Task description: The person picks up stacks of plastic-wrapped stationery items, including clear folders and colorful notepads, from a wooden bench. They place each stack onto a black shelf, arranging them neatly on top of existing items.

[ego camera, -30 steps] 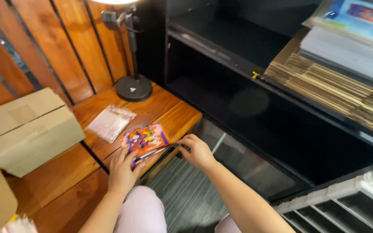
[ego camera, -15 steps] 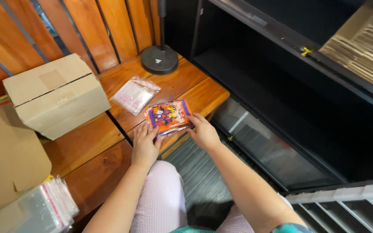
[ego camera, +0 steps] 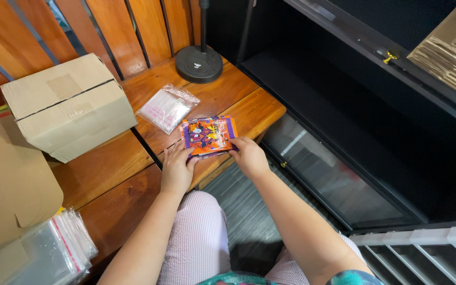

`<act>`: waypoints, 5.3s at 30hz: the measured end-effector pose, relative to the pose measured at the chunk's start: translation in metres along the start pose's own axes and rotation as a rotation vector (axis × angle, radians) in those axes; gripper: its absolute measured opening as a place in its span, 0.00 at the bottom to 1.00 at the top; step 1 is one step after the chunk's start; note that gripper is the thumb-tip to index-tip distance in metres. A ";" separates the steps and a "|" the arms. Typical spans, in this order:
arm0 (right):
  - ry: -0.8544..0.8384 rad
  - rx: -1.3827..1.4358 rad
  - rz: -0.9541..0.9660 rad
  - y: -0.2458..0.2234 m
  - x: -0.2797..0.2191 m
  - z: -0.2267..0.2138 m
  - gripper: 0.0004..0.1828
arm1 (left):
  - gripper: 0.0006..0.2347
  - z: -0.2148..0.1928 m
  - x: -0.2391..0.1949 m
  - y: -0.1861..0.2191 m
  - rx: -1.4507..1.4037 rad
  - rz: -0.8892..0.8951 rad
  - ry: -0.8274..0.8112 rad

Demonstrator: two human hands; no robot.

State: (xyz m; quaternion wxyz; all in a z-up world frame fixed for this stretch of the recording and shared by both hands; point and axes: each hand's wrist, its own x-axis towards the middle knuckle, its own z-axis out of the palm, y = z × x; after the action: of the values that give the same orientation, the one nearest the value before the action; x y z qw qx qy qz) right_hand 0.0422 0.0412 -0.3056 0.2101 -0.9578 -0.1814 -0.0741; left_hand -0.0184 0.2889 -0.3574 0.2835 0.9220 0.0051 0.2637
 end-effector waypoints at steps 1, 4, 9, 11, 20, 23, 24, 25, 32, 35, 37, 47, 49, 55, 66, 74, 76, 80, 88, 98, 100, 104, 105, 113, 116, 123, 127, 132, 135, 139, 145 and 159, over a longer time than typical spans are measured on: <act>-0.001 -0.001 0.001 -0.001 0.000 -0.001 0.21 | 0.15 0.000 0.001 0.000 -0.001 0.000 -0.001; -0.002 0.019 0.018 -0.005 0.000 -0.005 0.27 | 0.13 -0.004 0.001 0.003 -0.005 -0.012 -0.009; -0.001 -0.010 -0.057 -0.002 0.003 -0.006 0.24 | 0.12 -0.005 0.004 0.003 -0.023 -0.008 -0.042; -0.018 -0.016 -0.047 0.004 0.005 -0.002 0.23 | 0.15 -0.010 0.007 0.002 -0.026 -0.003 -0.082; -0.029 0.014 -0.025 0.008 0.007 -0.002 0.19 | 0.19 -0.020 0.010 0.007 -0.022 0.007 -0.119; -0.022 0.030 -0.025 0.014 0.008 0.004 0.18 | 0.16 -0.019 0.008 0.007 -0.019 0.015 -0.095; -0.016 0.038 -0.027 0.016 0.010 0.006 0.17 | 0.15 -0.019 0.008 0.007 -0.017 0.031 -0.078; -0.018 0.038 -0.027 0.015 0.009 0.005 0.17 | 0.15 -0.018 0.008 0.006 -0.016 0.029 -0.079; 0.016 0.033 -0.032 0.008 0.003 -0.001 0.17 | 0.13 -0.012 0.006 0.003 -0.015 0.046 -0.044; 0.015 0.023 -0.033 0.009 0.004 0.001 0.17 | 0.13 -0.012 0.006 0.003 -0.014 0.051 -0.034; 0.014 0.011 -0.030 0.009 0.003 0.003 0.17 | 0.13 -0.010 0.006 0.001 -0.012 0.053 -0.032; 0.055 -0.020 -0.036 0.003 0.000 0.001 0.17 | 0.12 -0.007 0.005 0.001 0.027 0.074 0.012; 0.056 -0.012 -0.044 0.002 -0.001 0.001 0.17 | 0.12 -0.007 0.005 0.001 0.032 0.068 0.012; 0.056 -0.024 -0.043 0.002 -0.002 0.003 0.18 | 0.12 -0.001 0.004 -0.004 0.033 0.068 0.017; 0.033 0.013 -0.038 -0.005 -0.005 -0.006 0.19 | 0.11 -0.008 0.006 0.000 0.012 0.055 0.025; 0.023 -0.012 -0.043 -0.002 -0.005 -0.002 0.21 | 0.11 -0.012 0.006 0.002 0.024 0.047 0.021; 0.030 -0.029 -0.045 -0.003 -0.005 -0.001 0.20 | 0.11 -0.011 0.006 0.001 0.021 0.042 0.022; 0.031 -0.025 -0.042 -0.007 -0.008 -0.006 0.20 | 0.11 -0.010 0.006 0.001 0.006 0.029 0.032; 0.028 -0.025 -0.039 -0.008 -0.008 -0.008 0.20 | 0.10 -0.017 0.007 0.006 -0.009 0.027 0.020; 0.023 -0.035 -0.025 -0.010 -0.009 -0.008 0.21 | 0.09 -0.017 0.008 0.007 -0.007 0.036 0.036; 0.019 -0.041 -0.028 -0.010 -0.009 -0.009 0.21 | 0.09 -0.017 0.008 0.008 -0.006 0.035 0.041; 0.028 -0.046 -0.029 -0.011 -0.009 -0.008 0.21 | 0.09 -0.017 0.008 0.007 -0.011 0.031 0.041; 0.031 -0.052 -0.035 -0.010 -0.009 -0.007 0.21 | 0.09 -0.017 0.008 0.007 -0.010 0.033 0.041; 0.024 -0.047 -0.025 -0.019 -0.013 -0.015 0.22 | 0.10 -0.016 0.008 0.005 -0.020 0.047 0.048; 0.025 -0.043 -0.029 -0.019 -0.012 -0.015 0.22 | 0.10 -0.018 0.008 0.007 -0.015 0.047 0.045; 0.065 -0.004 -0.048 -0.012 -0.009 -0.010 0.20 | 0.09 -0.009 0.007 0.000 0.011 0.036 0.054; 0.080 -0.019 -0.015 -0.011 -0.008 -0.008 0.18 | 0.09 -0.013 0.007 0.003 0.004 0.037 0.055; 0.095 0.045 -0.011 -0.016 -0.009 -0.015 0.16 | 0.08 -0.014 0.006 0.006 0.000 0.022 0.059; 0.114 0.062 0.001 -0.014 -0.007 -0.011 0.14 | 0.07 -0.011 0.007 0.004 0.012 0.019 0.082; 0.146 0.098 0.030 -0.013 -0.005 -0.004 0.12 | 0.06 -0.003 0.007 0.003 0.015 -0.001 0.113; 0.209 0.190 0.033 -0.023 -0.008 -0.015 0.10 | 0.04 -0.005 0.008 0.009 0.068 -0.001 0.190; 0.446 0.343 -0.091 -0.036 -0.017 -0.053 0.06 | 0.05 -0.049 0.016 0.048 -0.069 0.068 0.271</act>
State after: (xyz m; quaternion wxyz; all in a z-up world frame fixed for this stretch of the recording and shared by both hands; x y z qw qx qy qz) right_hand 0.0093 0.0431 -0.2482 0.4003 -0.8592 -0.1833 -0.2606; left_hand -0.0352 0.2767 -0.2901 0.3025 0.8674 0.0028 0.3951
